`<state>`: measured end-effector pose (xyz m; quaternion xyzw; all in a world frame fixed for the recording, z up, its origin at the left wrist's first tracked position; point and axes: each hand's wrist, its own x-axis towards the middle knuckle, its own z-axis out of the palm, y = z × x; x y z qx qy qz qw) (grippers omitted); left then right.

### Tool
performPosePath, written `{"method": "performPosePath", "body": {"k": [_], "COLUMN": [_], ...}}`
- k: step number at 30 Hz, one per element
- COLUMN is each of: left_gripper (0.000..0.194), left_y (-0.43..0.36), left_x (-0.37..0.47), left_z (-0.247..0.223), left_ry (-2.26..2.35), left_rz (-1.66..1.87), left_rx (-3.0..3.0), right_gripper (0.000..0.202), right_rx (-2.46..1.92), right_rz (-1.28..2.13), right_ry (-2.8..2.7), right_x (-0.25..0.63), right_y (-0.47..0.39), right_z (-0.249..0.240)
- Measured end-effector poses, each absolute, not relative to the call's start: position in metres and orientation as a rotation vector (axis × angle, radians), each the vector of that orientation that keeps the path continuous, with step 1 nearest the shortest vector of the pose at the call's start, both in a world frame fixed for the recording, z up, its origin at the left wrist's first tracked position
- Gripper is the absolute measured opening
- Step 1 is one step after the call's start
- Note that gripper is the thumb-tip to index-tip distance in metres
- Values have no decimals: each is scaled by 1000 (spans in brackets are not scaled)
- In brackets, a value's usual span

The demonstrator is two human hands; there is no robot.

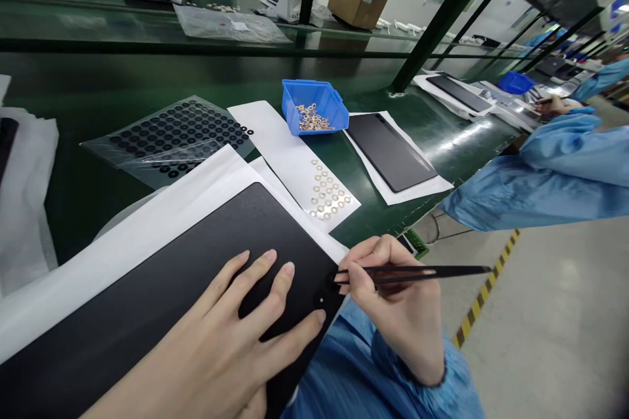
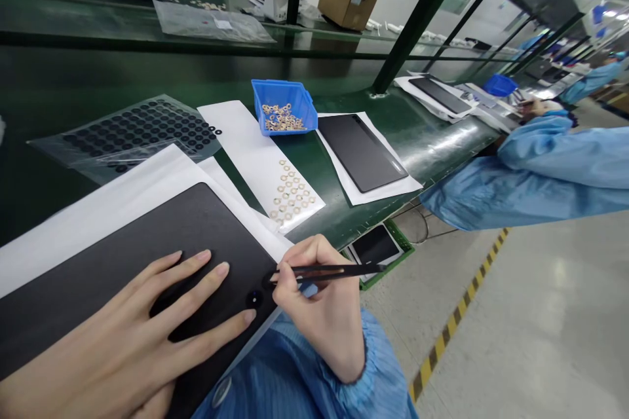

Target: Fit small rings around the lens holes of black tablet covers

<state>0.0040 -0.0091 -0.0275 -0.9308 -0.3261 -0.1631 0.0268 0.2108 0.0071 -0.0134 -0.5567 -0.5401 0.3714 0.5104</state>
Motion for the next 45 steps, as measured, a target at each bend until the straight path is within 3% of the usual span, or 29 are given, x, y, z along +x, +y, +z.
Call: {"method": "performPosePath", "body": {"k": [9, 19, 27, 31, 41, 45], "left_gripper": [46, 43, 40, 43, 48, 51], "left_y": [-9, -9, -7, -8, -7, -5], "left_x": [5, 5, 5, 5, 3, 2], "left_z": [-24, -20, -12, -20, -33, -36], "left_ry": [-1012, -972, -1032, -976, -947, -906], "left_rz": [-507, -495, -483, -527, -506, -612], "left_rx": [-2880, -2843, -2846, -2817, -2807, -2745], "right_gripper": [19, 19, 14, 19, 10, 14], "right_rx": [-1288, -1180, -1023, -968, -843, -930], "right_rz": [835, 1098, 838, 873, 971, 872], "right_ry": [-1573, -1460, -1538, -1565, -1503, -1496], "right_x": [222, 226, 240, 240, 242, 248], "right_y": [15, 20, 19, 23, 21, 67], "right_z": [-15, -15, -18, -18, -27, -9]}}
